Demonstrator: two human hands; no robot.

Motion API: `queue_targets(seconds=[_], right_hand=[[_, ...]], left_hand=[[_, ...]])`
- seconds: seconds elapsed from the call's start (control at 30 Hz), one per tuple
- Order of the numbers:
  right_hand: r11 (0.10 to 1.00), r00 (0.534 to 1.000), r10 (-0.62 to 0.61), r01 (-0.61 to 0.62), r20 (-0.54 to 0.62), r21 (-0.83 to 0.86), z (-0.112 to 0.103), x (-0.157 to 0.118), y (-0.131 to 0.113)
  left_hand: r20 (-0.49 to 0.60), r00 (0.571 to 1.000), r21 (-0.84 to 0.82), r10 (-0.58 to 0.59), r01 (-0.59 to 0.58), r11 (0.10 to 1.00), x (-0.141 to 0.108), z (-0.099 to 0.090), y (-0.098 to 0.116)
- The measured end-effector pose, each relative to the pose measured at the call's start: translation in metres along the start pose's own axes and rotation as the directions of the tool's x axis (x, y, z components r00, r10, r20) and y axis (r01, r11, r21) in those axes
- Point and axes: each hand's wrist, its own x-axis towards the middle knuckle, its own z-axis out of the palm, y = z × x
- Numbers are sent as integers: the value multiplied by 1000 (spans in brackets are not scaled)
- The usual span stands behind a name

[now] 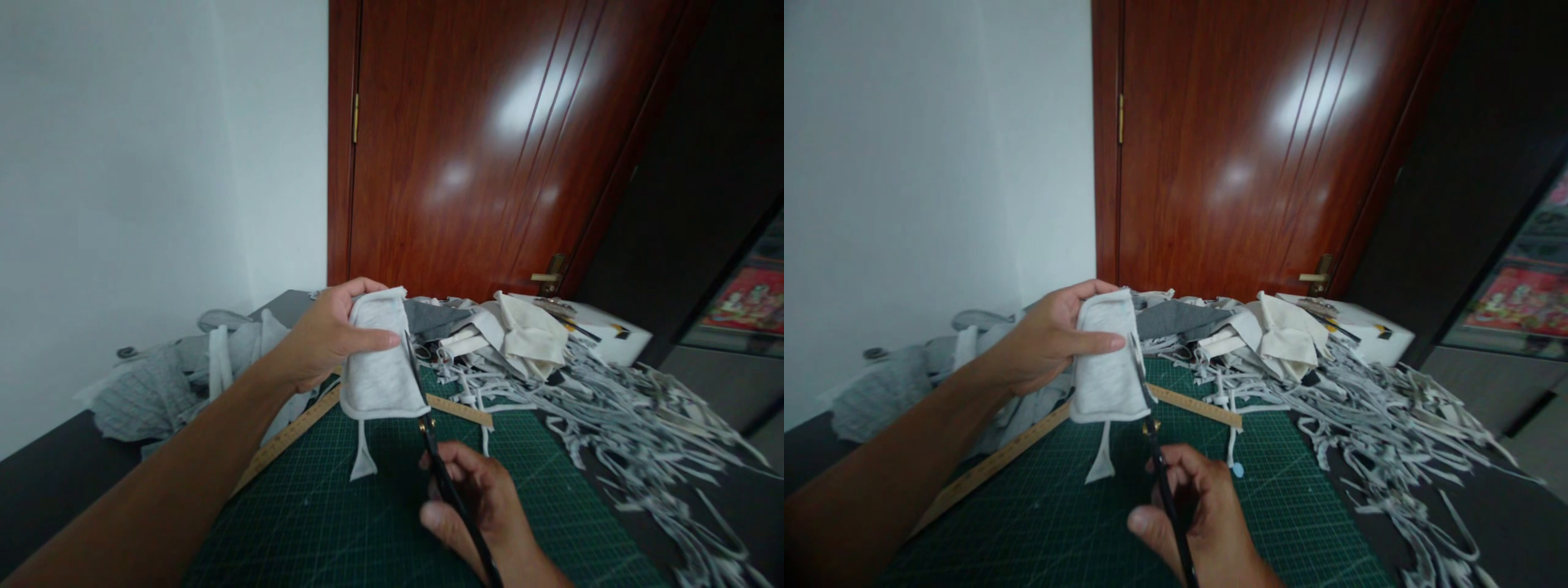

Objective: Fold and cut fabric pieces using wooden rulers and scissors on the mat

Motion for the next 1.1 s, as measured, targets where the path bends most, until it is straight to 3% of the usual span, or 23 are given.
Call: queue_targets(seconds=[0.3, 0.6, 1.1], right_hand=[[1000, 1000, -5, 5, 15, -3, 0, 3, -5], [997, 999, -15, 11, -43, -79, -1, -3, 12], [1000, 998, -11, 11, -70, 3, 2, -2, 11]], left_hand=[[-27, 999, 21, -32, 32, 999, 0, 1, 1], [-39, 998, -6, -50, 50, 999, 0, 1, 2], [-5, 999, 63, -52, 52, 997, -2, 5, 3]])
